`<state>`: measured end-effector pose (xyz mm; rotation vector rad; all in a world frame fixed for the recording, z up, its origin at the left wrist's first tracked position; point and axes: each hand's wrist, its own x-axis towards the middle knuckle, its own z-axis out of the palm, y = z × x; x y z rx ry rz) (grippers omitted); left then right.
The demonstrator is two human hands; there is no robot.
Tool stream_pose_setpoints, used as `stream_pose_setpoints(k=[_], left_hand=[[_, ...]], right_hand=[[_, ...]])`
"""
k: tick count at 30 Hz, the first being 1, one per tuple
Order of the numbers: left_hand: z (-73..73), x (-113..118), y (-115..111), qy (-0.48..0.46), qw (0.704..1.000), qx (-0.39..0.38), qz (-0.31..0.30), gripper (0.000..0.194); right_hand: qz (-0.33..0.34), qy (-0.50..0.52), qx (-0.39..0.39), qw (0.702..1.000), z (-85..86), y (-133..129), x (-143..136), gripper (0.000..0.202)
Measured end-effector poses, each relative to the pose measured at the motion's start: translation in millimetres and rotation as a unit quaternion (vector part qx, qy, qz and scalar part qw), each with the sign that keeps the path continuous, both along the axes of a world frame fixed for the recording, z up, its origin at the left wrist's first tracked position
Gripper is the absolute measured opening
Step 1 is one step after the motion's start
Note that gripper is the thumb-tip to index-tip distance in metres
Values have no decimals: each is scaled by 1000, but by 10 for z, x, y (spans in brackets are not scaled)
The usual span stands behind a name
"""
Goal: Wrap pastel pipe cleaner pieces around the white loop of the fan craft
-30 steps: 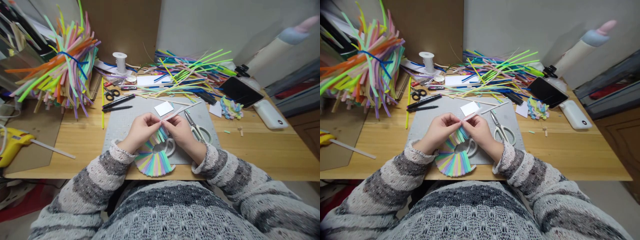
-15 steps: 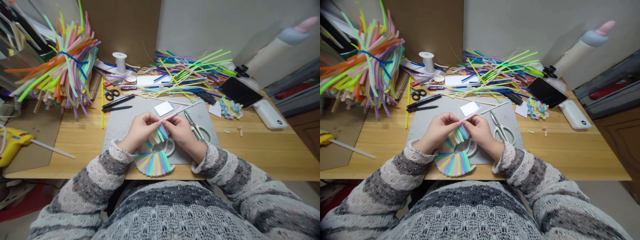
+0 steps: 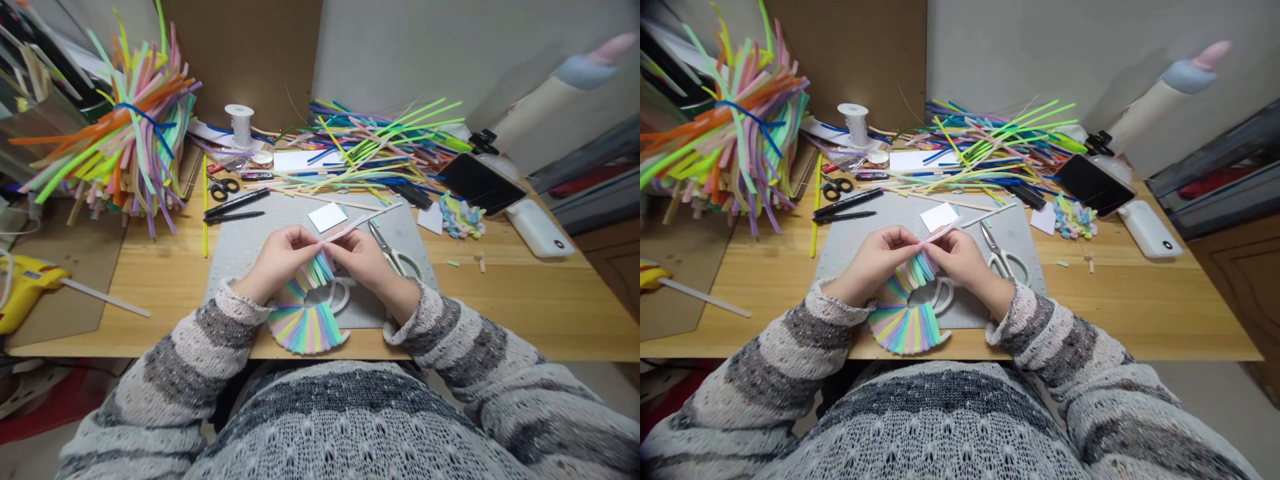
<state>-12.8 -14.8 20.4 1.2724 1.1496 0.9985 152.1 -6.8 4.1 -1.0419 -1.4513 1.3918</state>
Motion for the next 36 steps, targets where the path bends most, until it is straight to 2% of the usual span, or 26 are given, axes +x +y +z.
stream_pose_setpoints(k=[10, 16, 19, 22, 24, 26, 31, 36], left_hand=[[34, -5, 11, -13, 999, -27, -13, 16], [-10, -9, 31, -43, 998, -24, -50, 17], [-64, -33, 64, -47, 996, -21, -68, 22], [-108, -64, 106, -40, 998, 0, -55, 23], [-124, -81, 126, -19, 999, 23, -41, 21], [-127, -92, 135, 32, 998, 57, -24, 19], [-91, -101, 121, 159, 979, 125, -9, 16], [-52, -80, 98, 153, 981, 121, -6, 17]], right_hand=[[5, -30, -15, 999, 52, 10, 18, 26], [-19, 4, -5, 1000, -12, 9, -6, 24], [-8, 25, -45, 999, -26, 25, -11, 28], [25, 19, -107, 994, -26, 27, -2, 35], [59, 5, -119, 991, -38, 19, 7, 40], [74, -11, -92, 993, -61, 6, 15, 42], [38, -52, 4, 998, -104, -18, 24, 38], [67, -121, 67, 988, -78, -22, 26, 26]])
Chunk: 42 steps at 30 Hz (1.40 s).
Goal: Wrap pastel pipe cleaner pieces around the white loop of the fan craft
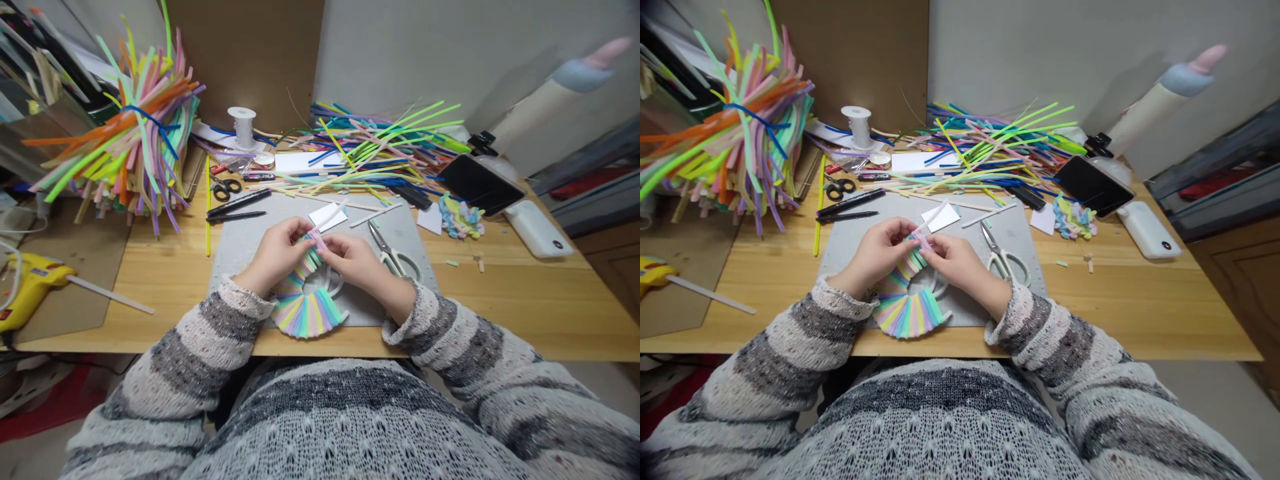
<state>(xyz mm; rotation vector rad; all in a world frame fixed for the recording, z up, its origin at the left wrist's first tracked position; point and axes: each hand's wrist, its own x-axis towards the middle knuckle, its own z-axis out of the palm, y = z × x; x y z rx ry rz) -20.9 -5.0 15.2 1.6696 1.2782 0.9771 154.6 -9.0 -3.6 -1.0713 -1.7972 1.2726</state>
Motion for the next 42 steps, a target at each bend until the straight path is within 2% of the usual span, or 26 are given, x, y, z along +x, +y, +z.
stream_pose_setpoints(k=[3, 9, 15, 21, 24, 28, 31, 34, 36, 39, 40, 41, 42], left_hand=[[-12, 14, 0, -50, 999, -19, -10, 19], [-76, -11, 67, -136, 987, -86, -18, 24], [-48, -80, 121, -117, 987, -114, -4, 21], [-25, -78, 112, -98, 987, -118, 38, 23], [-38, -76, 111, -71, 991, -106, 43, 24], [-68, -91, 114, -13, 996, -74, 47, 25], [-92, -104, 117, 27, 998, -45, 43, 23], [-107, -108, 119, 49, 997, -33, 42, 22], [-112, -105, 121, 46, 998, -32, 41, 21], [-113, -98, 123, 30, 998, -42, 38, 20], [-110, -95, 122, 24, 998, -49, 37, 19], [-107, -92, 120, 21, 998, -55, 37, 18], [-103, -90, 118, 21, 997, -59, 38, 17]], right_hand=[[9, -49, 32, 998, 21, -8, -1, 23], [12, -34, 21, 999, -5, -2, 2, 22], [9, -1, -3, 1000, -31, 1, 5, 28], [-67, 50, 13, 996, -29, 33, 4, 30], [-94, 72, -17, 993, 179, 24, 80, 29], [-32, 133, -102, 985, 722, -126, 320, 21], [-57, 147, -45, 986, 1110, -294, 518, 9], [-107, 91, 41, 989, 1360, -342, 675, 6], [-132, 73, 48, 987, 1461, -235, 773, 15], [-143, 88, -43, 985, 1520, 144, 928, 47], [-154, 89, -77, 981, 1505, 311, 973, 50], [-167, 89, -77, 979, 1465, 486, 1008, 42], [-176, 72, -73, 979, 1399, 663, 1028, 46]])
